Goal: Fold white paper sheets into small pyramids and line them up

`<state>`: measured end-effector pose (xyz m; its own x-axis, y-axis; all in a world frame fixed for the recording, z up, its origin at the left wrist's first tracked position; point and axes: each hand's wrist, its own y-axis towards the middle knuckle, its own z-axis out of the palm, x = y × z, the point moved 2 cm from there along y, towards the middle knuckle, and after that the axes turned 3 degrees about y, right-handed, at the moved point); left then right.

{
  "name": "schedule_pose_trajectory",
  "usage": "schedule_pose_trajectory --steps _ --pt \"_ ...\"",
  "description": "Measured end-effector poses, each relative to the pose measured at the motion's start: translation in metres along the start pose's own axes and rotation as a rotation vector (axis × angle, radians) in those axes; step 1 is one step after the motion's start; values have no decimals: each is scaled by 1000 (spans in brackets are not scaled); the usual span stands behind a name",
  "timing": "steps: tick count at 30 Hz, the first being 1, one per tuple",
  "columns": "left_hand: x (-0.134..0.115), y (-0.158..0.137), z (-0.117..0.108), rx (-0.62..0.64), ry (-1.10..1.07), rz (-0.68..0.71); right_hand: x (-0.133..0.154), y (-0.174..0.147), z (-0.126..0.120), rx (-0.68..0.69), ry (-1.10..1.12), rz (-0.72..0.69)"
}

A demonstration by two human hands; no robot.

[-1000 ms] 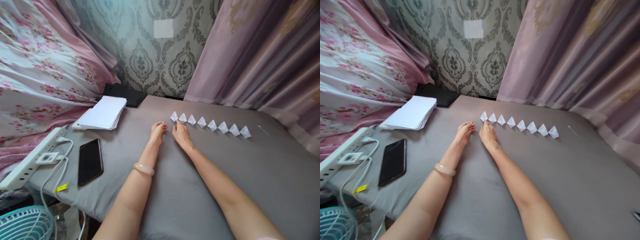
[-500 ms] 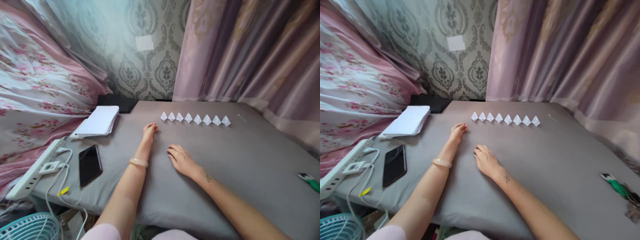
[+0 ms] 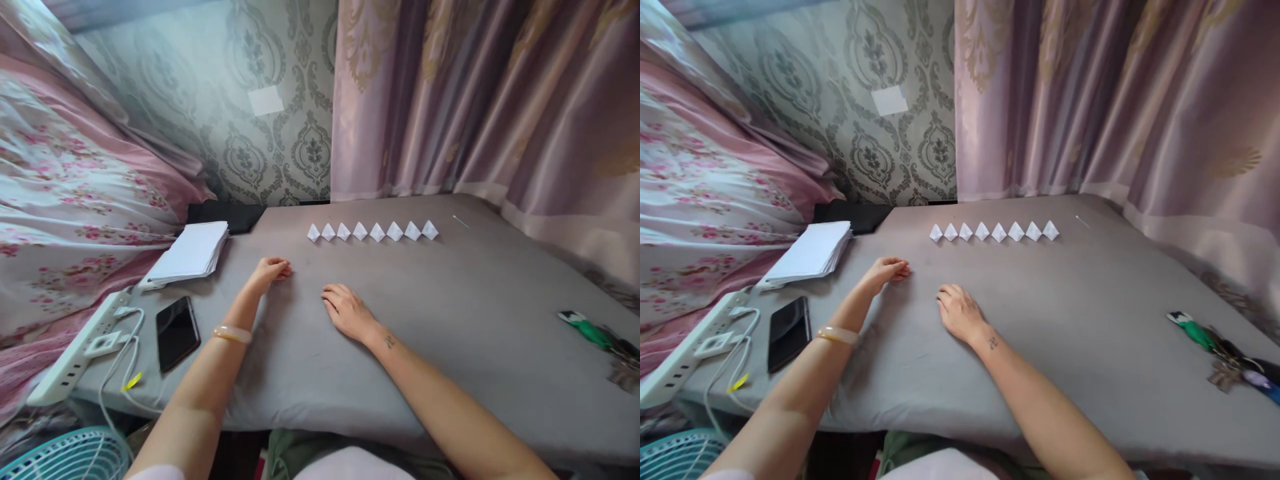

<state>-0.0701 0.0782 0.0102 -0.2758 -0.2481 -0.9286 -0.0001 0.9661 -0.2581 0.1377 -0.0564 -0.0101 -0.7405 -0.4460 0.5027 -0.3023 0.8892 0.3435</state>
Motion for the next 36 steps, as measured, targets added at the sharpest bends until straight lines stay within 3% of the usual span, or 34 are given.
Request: schedule_pose_trajectory --steps 5,13,17,20,27,36 --pt "-1 -9 -52 -190 31 107 0 -1 -1 12 -12 5" --pt "8 1 -147 -879 173 140 -2 -1 2 -4 -30 -3" --pt "11 4 -183 -1053 324 123 -4 1 4 -17 -41 -26" --pt "7 7 -200 -1015 432 123 -6 2 6 -23 -48 -33" --pt "0 17 -221 -718 631 60 -11 3 10 -39 -46 -63" --pt "6 29 -218 -573 810 -20 -11 3 12 -73 -61 -74"
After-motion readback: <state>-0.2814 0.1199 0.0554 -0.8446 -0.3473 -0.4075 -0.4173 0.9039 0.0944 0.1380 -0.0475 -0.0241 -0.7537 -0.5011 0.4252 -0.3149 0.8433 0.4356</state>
